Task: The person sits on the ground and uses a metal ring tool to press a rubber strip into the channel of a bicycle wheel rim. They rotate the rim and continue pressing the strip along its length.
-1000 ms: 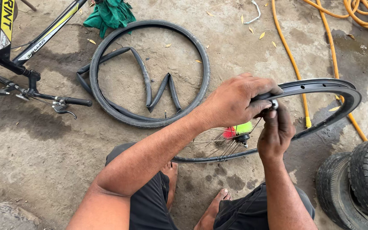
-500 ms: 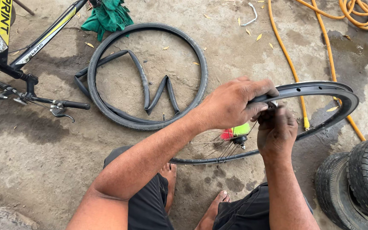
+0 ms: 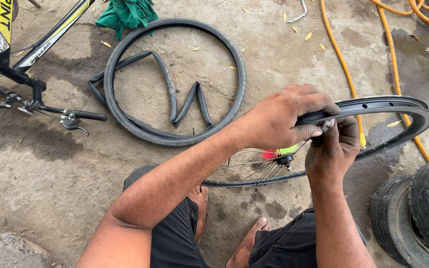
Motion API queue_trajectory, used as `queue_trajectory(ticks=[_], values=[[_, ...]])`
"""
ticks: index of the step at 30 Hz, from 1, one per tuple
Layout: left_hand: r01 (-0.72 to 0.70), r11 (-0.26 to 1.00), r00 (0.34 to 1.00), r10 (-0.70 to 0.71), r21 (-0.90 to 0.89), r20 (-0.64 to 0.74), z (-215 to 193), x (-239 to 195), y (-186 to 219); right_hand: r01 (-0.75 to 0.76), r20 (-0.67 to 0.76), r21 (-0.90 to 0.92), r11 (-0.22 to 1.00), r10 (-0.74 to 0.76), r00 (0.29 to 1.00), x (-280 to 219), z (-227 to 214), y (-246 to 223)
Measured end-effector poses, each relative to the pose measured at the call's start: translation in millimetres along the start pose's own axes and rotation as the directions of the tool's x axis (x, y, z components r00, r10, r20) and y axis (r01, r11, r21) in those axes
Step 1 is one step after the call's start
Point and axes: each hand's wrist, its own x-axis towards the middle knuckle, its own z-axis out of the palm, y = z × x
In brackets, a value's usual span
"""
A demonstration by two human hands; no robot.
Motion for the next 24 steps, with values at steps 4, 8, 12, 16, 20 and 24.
queue_trajectory(ticks=[4, 8, 12, 16, 20, 24], values=[[0.083, 0.994, 0.993, -0.077, -0.064, 0.091, 1.8, -2.4, -5.4, -0.137, -0.098, 0.124, 0.983, 0.149, 0.984, 1.9, 3.6, -2.0], [0.137, 0.982, 0.988, -0.125, -0.127, 0.093, -6.4, -1.9, -8.6, -0.111, 0.010, 0.010, 0.994, 0.111, 0.994, 0.6, 14.7, -4.8], [0.265, 0.919, 0.959, -0.220, -0.291, 0.179, -10.1, 1.5, -4.1, 0.021, 0.096, -0.302, 0.953, 0.008, 0.995, 1.1, 14.9, -1.8], [0.171, 0.985, 0.984, -0.170, -0.014, 0.051, 0.9, -3.5, 0.2, -0.044, 0.005, -0.077, 0.996, 0.045, 0.999, -4.9, -2.3, 1.6], [0.046, 0.999, 0.999, -0.047, -0.010, -0.025, -3.8, 2.0, 6.8, -0.055, 0.000, 0.037, 0.998, 0.055, 0.998, 7.1, -0.8, -0.1], [0.113, 0.987, 0.994, -0.111, -0.114, 0.022, 1.1, -5.0, -2.1, -0.130, 0.023, 0.201, 0.971, 0.128, 0.992, 1.3, 0.2, 0.2]])
